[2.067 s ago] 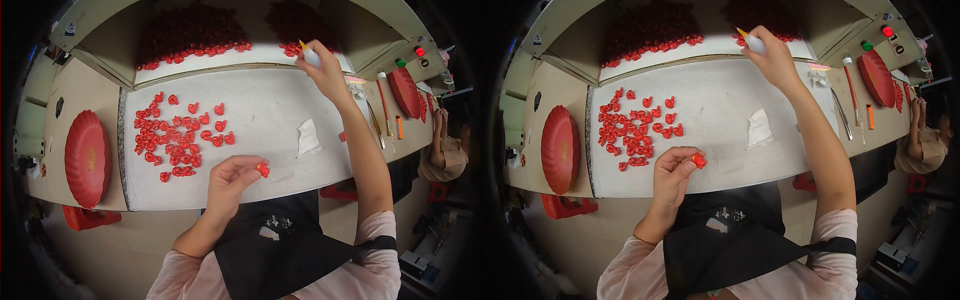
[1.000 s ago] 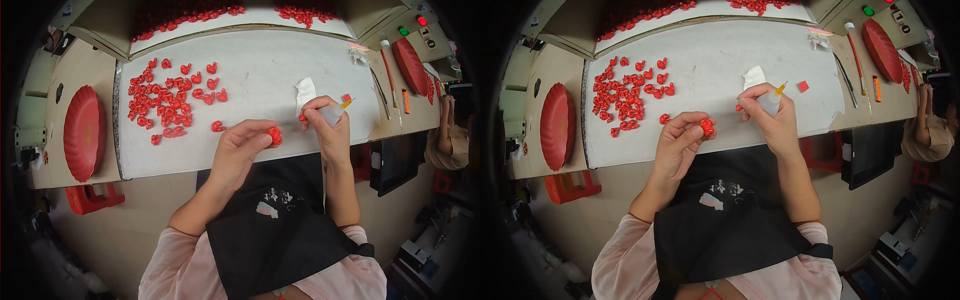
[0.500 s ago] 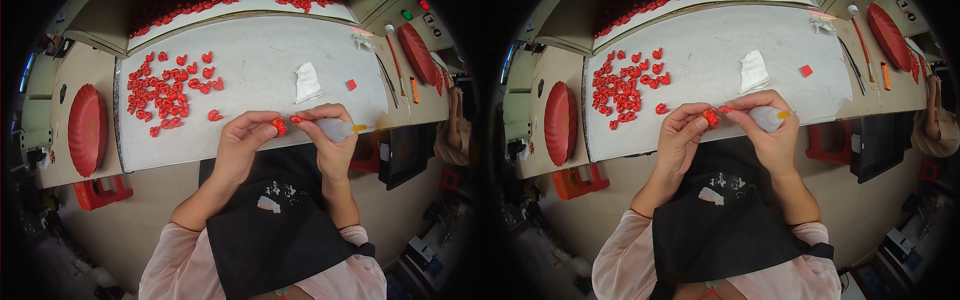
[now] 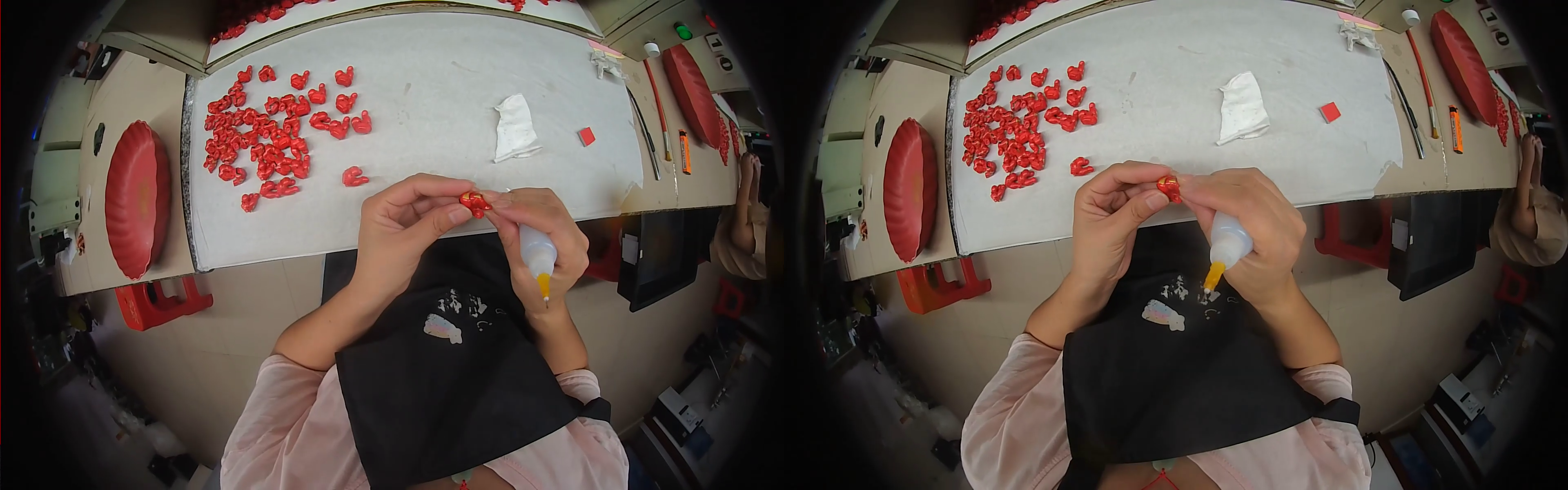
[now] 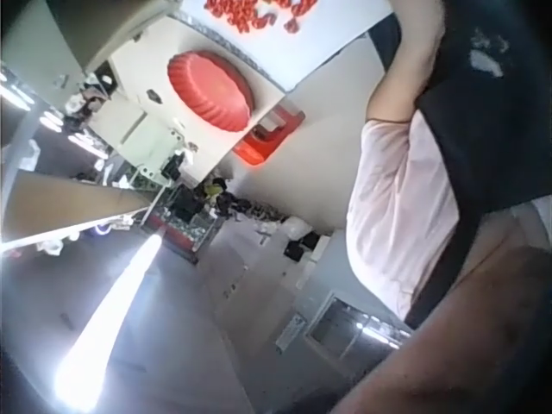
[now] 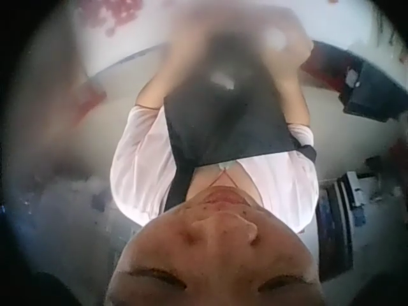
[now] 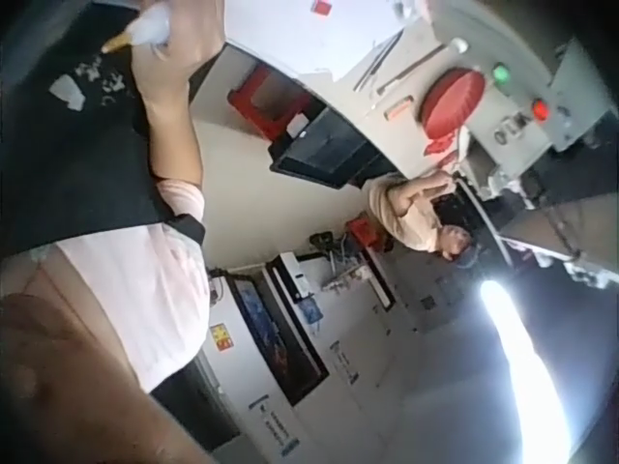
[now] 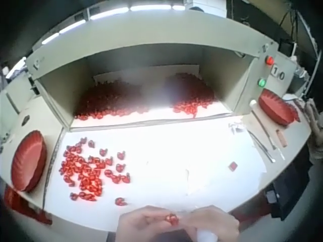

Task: The person assembles red plastic figurines by applying glue from a glue bottle to individual plastic parts and joining them by hand.

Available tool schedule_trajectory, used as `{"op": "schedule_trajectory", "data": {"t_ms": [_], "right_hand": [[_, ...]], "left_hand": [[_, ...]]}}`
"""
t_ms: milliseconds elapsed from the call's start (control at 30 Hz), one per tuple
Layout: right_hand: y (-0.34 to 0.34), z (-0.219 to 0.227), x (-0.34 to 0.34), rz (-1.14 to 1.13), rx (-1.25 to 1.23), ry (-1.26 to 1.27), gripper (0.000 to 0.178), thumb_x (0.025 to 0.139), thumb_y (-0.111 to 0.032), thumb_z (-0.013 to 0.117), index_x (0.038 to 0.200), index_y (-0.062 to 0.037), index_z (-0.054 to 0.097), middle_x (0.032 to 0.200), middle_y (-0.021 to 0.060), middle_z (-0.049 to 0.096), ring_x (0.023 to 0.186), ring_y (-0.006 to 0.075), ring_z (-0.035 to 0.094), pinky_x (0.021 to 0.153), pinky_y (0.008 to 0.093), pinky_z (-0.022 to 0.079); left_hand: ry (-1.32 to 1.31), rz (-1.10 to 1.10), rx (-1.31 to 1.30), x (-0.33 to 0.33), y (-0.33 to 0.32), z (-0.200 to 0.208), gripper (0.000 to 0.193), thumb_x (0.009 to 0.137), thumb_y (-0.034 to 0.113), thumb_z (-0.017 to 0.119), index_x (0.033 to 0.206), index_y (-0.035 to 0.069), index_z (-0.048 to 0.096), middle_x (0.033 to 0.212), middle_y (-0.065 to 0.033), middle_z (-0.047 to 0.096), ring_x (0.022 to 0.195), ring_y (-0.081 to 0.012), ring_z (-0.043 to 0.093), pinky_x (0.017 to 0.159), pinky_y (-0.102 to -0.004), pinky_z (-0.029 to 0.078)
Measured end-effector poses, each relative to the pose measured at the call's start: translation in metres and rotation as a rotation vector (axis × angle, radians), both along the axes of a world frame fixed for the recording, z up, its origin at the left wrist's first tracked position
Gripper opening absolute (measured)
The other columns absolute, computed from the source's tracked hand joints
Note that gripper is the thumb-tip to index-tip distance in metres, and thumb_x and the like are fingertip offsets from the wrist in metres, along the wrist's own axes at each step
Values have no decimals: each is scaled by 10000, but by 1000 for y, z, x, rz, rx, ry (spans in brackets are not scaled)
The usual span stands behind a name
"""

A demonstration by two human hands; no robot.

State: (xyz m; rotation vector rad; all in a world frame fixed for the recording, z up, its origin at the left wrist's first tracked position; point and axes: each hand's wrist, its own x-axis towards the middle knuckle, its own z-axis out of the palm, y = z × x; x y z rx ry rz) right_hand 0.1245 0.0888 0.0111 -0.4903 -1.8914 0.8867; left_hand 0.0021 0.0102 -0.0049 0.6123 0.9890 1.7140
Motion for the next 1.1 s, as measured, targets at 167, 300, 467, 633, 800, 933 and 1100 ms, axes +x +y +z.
{"op": "schedule_trajectory", "data": {"t_ms": [167, 300, 467, 633, 800, 933, 1100], "right_hand": [[3, 3, 3, 67, -115, 18, 193, 622, 79, 662, 786, -1, 599, 752, 89, 630, 644, 192, 592, 585, 256, 458], [-2, 3, 3, 70, -207, 18, 197, 620, 92, 662, 783, 2, 598, 754, 95, 626, 663, 187, 594, 586, 251, 457], [-3, 8, 6, 67, -183, -27, 180, 629, 85, 665, 776, 5, 601, 759, 103, 617, 666, 175, 590, 576, 248, 455], [-3, 13, 7, 62, -203, -95, 176, 631, 68, 677, 776, -3, 607, 755, 99, 601, 656, 163, 581, 555, 234, 450], [-5, 19, 9, 45, -253, -195, 154, 633, 56, 678, 753, -8, 607, 744, 90, 592, 660, 154, 577, 556, 222, 443], [-6, 20, 9, 26, -301, -171, 140, 634, 55, 674, 736, -9, 602, 747, 87, 591, 666, 148, 575, 569, 220, 439], [-9, 27, 11, -15, -286, -243, 150, 622, 41, 689, 729, -9, 598, 740, 74, 578, 656, 142, 564, 566, 225, 433]], "left_hand": [[57, 8, 42, -1, -2, 2, 191, 754, -67, 568, 943, -41, 583, 922, -114, 599, 850, -148, 579, 759, -236, 466], [304, 92, 60, 1, -5, 0, 176, 725, -68, 595, 895, -29, 616, 907, -117, 603, 830, -159, 581, 739, -243, 463], [312, 72, 53, 0, -6, 2, 182, 708, -60, 613, 884, -15, 628, 892, -114, 609, 824, -161, 584, 727, -249, 460], [375, 91, 58, 0, -5, 3, 176, 699, -57, 619, 867, -7, 633, 882, -109, 614, 807, -170, 595, 708, -252, 467], [633, 126, 141, 2, -8, 0, 178, 704, -103, 595, 874, -51, 602, 921, -169, 588, 810, -188, 587, 695, -254, 491], [723, 164, 196, 3, -6, 1, 174, 696, -100, 603, 862, -51, 607, 901, -173, 598, 796, -189, 593, 680, -256, 496], [727, 227, 168, 6, -6, 1, 165, 670, -59, 641, 827, -8, 634, 842, -114, 624, 746, -176, 616, 623, -236, 502]]}}
